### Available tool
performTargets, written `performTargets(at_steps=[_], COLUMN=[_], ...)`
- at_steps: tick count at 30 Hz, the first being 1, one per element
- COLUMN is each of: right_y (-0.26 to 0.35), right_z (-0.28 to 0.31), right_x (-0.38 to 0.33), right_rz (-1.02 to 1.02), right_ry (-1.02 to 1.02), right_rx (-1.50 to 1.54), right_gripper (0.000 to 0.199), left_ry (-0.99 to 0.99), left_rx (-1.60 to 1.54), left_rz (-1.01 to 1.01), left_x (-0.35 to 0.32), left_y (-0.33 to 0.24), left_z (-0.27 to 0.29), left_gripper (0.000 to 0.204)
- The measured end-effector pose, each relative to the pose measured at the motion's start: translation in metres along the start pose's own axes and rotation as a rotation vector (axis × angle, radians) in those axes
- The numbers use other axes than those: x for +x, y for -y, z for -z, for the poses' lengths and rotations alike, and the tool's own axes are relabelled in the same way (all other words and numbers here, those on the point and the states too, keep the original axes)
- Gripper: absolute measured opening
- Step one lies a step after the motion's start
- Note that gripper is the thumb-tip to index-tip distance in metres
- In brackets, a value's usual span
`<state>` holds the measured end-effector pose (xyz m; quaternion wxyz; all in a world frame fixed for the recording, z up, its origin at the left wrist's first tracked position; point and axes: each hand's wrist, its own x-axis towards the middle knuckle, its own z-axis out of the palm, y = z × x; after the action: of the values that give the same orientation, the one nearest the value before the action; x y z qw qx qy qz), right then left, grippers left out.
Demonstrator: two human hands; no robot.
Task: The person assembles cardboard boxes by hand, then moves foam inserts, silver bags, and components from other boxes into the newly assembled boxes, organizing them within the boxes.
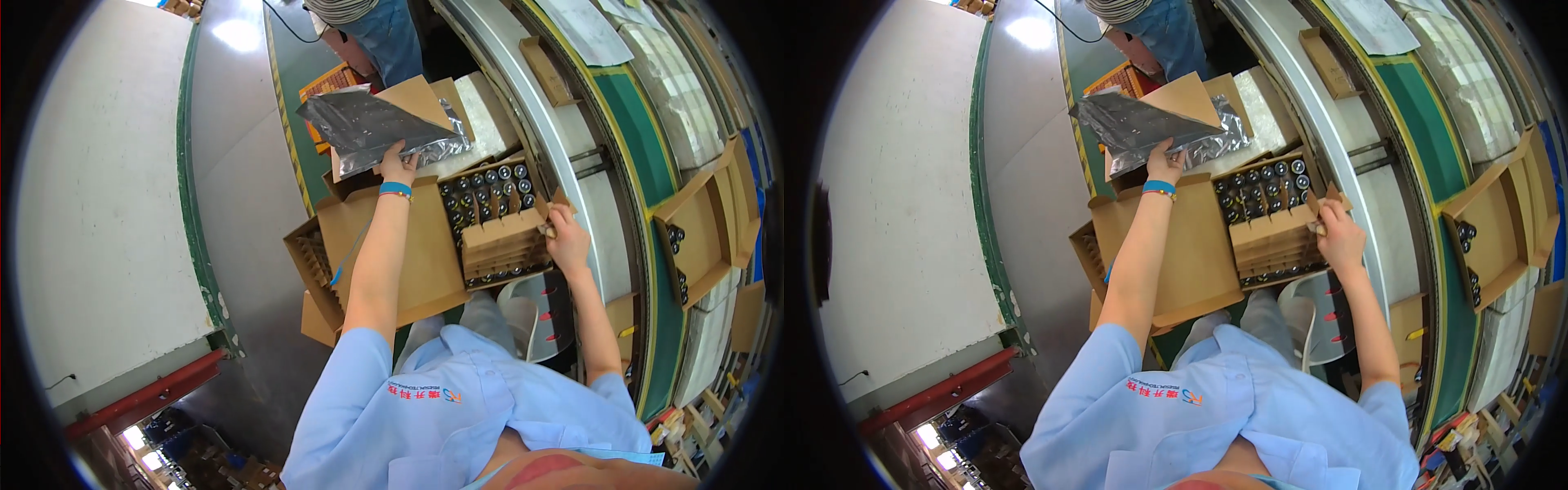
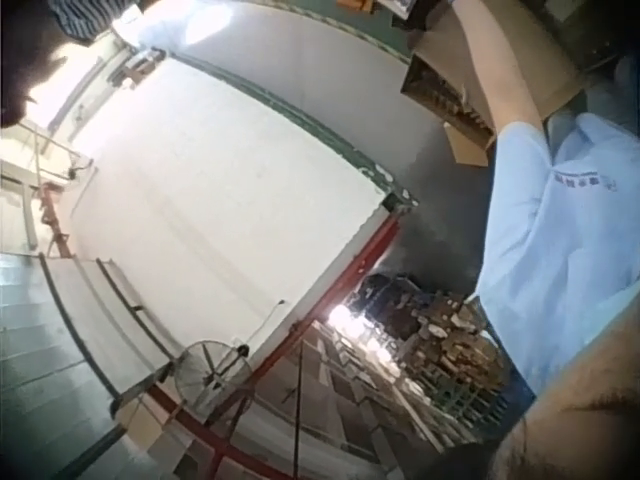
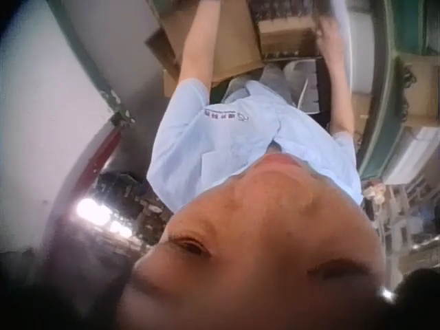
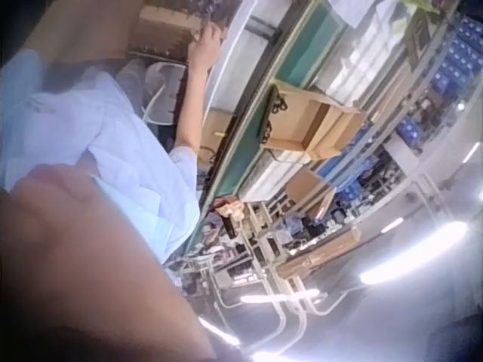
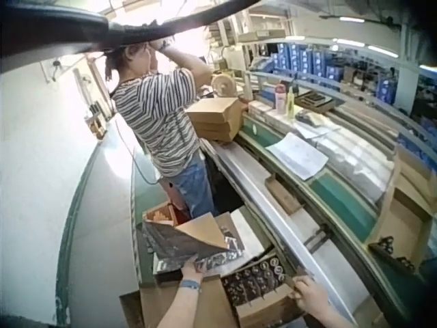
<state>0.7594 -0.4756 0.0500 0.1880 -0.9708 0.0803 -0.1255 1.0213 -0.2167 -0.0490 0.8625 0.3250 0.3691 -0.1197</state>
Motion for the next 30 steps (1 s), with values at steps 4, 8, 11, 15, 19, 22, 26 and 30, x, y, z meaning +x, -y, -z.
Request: performTargets(at_steps=[4,8,11,15,19,22,26,30], right_y=[-0.019,-0.029,-0.038,-0.035,-0.028,0.005,0.102,0.234], right_z=[0.005,0.015,0.025,0.036,0.057,0.063,0.066,0.038], right_x=[0.006,0.003,-0.005,0.000,0.008,0.006,-0.005,-0.056], right_rz=[0.006,0.025,0.020,-0.054,-0.191,-0.334,-0.293,-0.315], right_ry=[-0.018,0.016,-0.058,-0.280,-0.328,-0.361,-0.200,-0.026], right_rx=[0.083,0.112,0.124,0.213,0.332,0.730,1.147,1.362], right_gripper=[0.017,0.017,0.015,0.013,0.013,0.010,0.013,0.017], left_ry=[-0.075,-0.057,-0.106,-0.006,0.559,0.666,0.616,0.418], left_rx=[-0.007,0.021,0.122,0.001,0.035,0.131,0.044,-0.296], left_rz=[0.004,0.030,0.263,0.182,0.049,-0.176,-0.392,-0.593], left_x=[0.058,0.087,0.067,0.008,-0.094,-0.179,-0.261,-0.345], left_y=[0.033,0.044,0.030,-0.006,-0.059,-0.120,-0.199,-0.255], left_z=[-0.006,0.012,0.010,0.005,0.030,0.094,0.248,0.422], left_gripper=[0.020,0.042,0.067,0.081,0.057,0.043,0.040,0.041])
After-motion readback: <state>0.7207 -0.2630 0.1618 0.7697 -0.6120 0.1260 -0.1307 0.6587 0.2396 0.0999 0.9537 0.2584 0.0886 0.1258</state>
